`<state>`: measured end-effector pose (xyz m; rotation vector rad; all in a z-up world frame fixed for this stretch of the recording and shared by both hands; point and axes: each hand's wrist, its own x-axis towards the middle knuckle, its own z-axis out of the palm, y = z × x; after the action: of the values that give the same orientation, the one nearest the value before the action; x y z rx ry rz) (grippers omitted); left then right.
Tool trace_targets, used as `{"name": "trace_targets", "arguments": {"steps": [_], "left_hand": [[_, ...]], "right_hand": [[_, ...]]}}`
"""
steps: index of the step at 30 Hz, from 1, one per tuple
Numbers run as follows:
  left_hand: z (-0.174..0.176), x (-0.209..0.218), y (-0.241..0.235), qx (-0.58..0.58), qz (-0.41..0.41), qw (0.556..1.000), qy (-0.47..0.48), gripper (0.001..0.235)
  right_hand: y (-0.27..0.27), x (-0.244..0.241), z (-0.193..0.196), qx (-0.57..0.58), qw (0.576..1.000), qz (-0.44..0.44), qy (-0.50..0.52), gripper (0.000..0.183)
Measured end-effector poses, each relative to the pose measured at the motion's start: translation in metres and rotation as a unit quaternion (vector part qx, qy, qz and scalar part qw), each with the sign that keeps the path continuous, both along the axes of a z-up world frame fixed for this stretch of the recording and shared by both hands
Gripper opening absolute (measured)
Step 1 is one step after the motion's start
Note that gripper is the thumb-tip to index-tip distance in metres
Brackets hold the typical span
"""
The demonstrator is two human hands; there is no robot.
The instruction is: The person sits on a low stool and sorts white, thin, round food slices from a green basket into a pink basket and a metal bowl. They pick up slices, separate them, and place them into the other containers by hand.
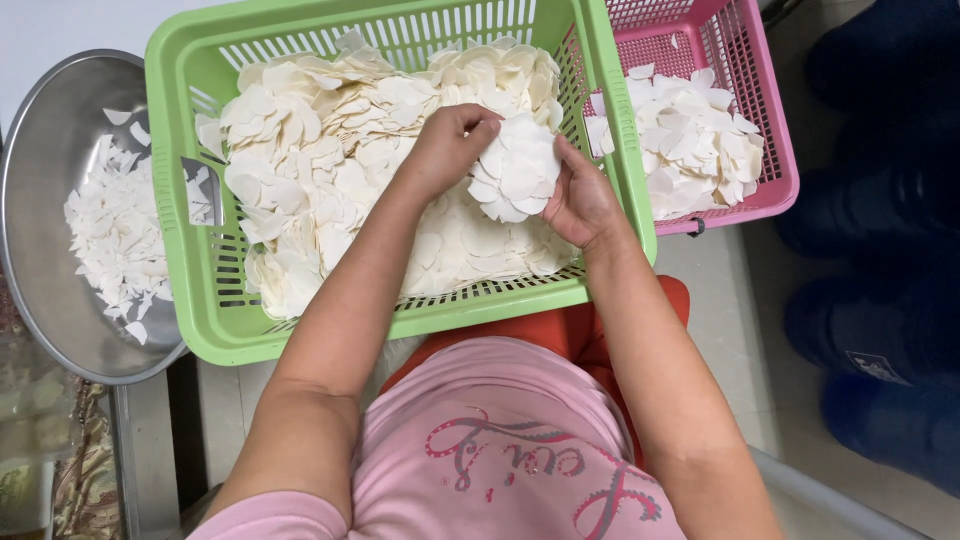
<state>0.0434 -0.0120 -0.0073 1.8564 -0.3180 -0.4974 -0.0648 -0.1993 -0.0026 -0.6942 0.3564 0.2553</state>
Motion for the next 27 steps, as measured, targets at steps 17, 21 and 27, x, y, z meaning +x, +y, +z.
{"name": "trace_targets", "arguments": {"steps": [17,21,27], "left_hand": [[0.064,-0.021,-0.004,-0.096,0.082,0.992,-0.008,0.026],[0.053,-0.033,0.000,-0.137,0.142,0.980,0.031,0.022],[0.035,-0.043,0.008,-0.143,0.192,0.969,0.063,0.016]], "right_hand": [[-0.003,-0.010,0.020,0.194,0.980,0.002,-0.048,0.058],[-0.002,-0.009,0.020,0.181,0.982,-0.015,-0.044,0.054],[-0.001,-0.007,0.019,0.147,0.986,-0.063,-0.042,0.049]]}}
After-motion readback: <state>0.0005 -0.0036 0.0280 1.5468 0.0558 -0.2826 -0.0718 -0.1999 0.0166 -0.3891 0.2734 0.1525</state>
